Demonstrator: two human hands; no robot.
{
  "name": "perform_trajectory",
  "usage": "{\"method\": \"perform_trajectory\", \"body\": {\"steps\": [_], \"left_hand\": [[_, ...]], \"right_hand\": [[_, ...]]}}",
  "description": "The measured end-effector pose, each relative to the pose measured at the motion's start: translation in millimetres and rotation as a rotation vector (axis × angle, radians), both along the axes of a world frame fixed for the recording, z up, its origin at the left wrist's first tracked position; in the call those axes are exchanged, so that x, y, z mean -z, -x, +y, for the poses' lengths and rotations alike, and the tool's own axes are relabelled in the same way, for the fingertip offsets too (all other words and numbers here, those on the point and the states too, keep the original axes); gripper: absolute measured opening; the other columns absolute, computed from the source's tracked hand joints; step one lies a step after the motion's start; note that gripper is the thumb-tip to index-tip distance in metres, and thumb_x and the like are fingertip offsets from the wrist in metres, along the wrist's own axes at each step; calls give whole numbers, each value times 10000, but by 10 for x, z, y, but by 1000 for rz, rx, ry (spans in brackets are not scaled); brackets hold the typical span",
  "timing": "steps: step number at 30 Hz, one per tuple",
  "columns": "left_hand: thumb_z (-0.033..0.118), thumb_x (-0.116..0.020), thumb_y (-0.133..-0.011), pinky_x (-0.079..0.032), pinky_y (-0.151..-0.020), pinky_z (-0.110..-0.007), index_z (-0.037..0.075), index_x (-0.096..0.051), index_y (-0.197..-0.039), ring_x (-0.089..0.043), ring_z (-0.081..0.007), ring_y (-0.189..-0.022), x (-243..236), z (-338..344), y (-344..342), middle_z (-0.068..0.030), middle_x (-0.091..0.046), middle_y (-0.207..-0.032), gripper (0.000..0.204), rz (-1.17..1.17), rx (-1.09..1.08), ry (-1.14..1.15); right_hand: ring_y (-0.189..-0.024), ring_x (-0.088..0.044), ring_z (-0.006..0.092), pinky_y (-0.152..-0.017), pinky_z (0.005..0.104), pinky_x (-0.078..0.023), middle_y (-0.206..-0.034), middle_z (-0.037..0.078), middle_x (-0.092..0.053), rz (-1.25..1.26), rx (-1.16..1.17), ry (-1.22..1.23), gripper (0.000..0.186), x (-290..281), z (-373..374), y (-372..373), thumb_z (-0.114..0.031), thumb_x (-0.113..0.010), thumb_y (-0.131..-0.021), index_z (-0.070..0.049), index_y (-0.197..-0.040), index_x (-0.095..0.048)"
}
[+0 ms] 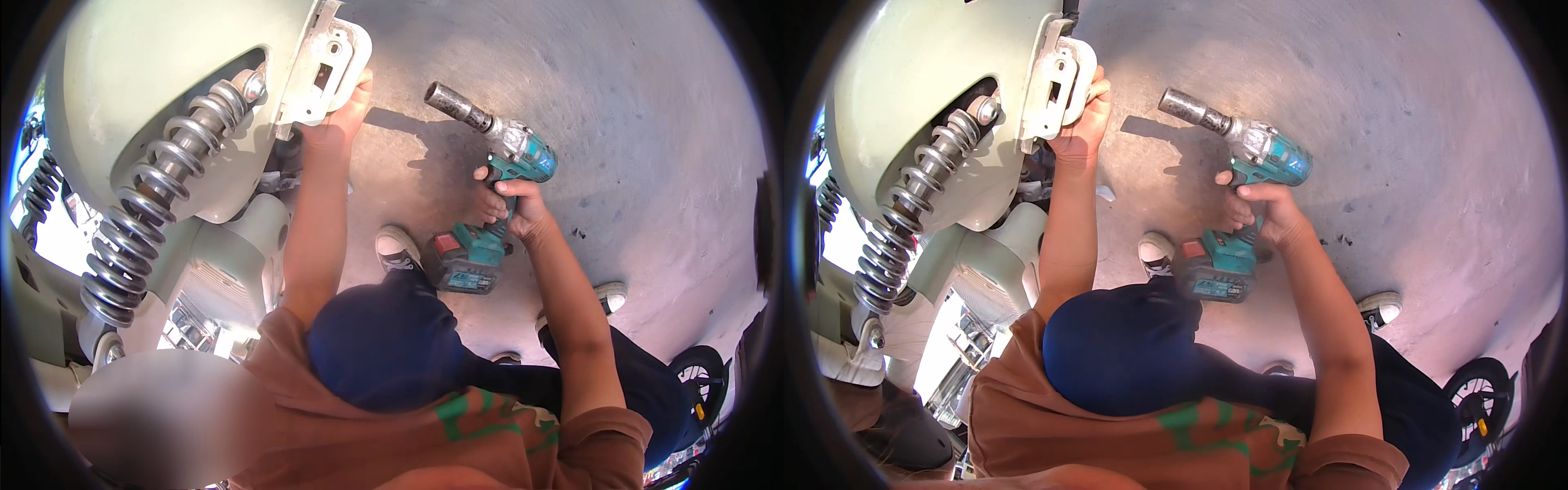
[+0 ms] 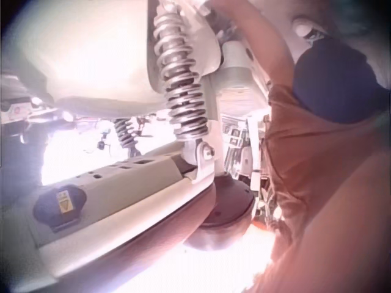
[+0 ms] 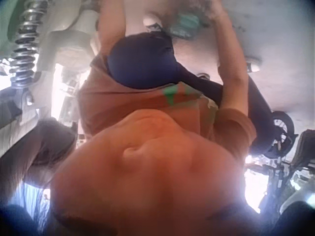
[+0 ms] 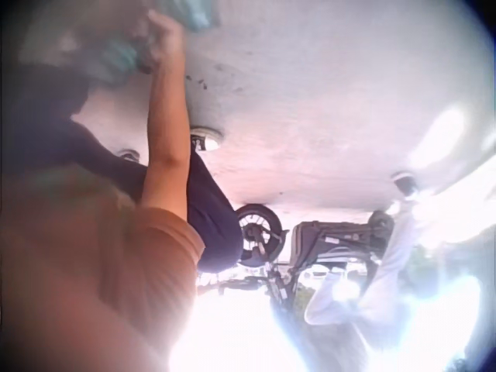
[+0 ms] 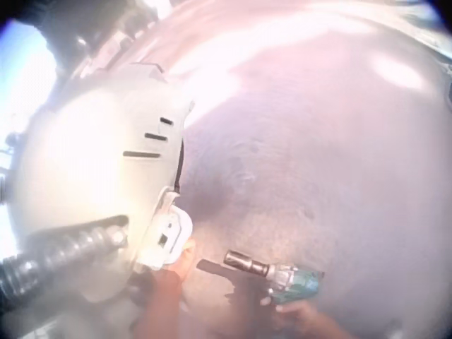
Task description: The person uses a cordless impact wrench to remove and install bolts on the rear wheel assembly of a light green scooter. They kneel beside the scooter, manipulate the tool with both hands, and adjust the wheel area throughout the clip.
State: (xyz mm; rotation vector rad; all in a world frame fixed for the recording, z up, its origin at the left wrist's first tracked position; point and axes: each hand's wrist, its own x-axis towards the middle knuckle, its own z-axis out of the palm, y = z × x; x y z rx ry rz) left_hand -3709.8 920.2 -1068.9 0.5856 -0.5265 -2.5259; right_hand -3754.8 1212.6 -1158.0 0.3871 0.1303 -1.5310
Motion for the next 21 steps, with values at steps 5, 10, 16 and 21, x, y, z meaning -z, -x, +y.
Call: {"method": "perform_trajectory", "body": {"steps": [5,10,16,21], "left_hand": [[202,-665,-833,-354,-582,-235,93,-636,-950,-485,-114,-715,-43,-5,63,-3,-611,-867,162,-197,-141,-13],[218,-658,-841,-353,-585,-234,95,-634,-947,-487,-115,-713,-43,34,83,-4,-609,-858,164,-218,-199,72],[208,-705,-807,-348,-583,-233,98,-627,-960,-439,-121,-693,-3,-6,-34,12,-567,-820,204,-211,-127,19],[173,-738,-783,-340,-578,-228,96,-622,-973,-414,-125,-692,29,11,-87,10,-546,-813,236,-145,-55,-16]], "right_hand": [[-423,-418,147,-474,305,-395,-551,67,-493,-241,99,403,378,99,104,-91,-172,-611,-795,-22,-1142,-622],[-424,-432,158,-481,317,-400,-570,97,-530,-131,25,402,376,45,102,-69,-149,-632,-770,8,-1112,-632],[-453,-459,147,-474,313,-404,-578,87,-545,8,-53,119,341,-153,38,164,-140,-631,-755,0,-1065,-656],[-472,-453,106,-492,294,-405,-595,53,-536,244,-125,-208,333,-156,-141,564,-129,-604,-815,0,-1122,-598]]}}
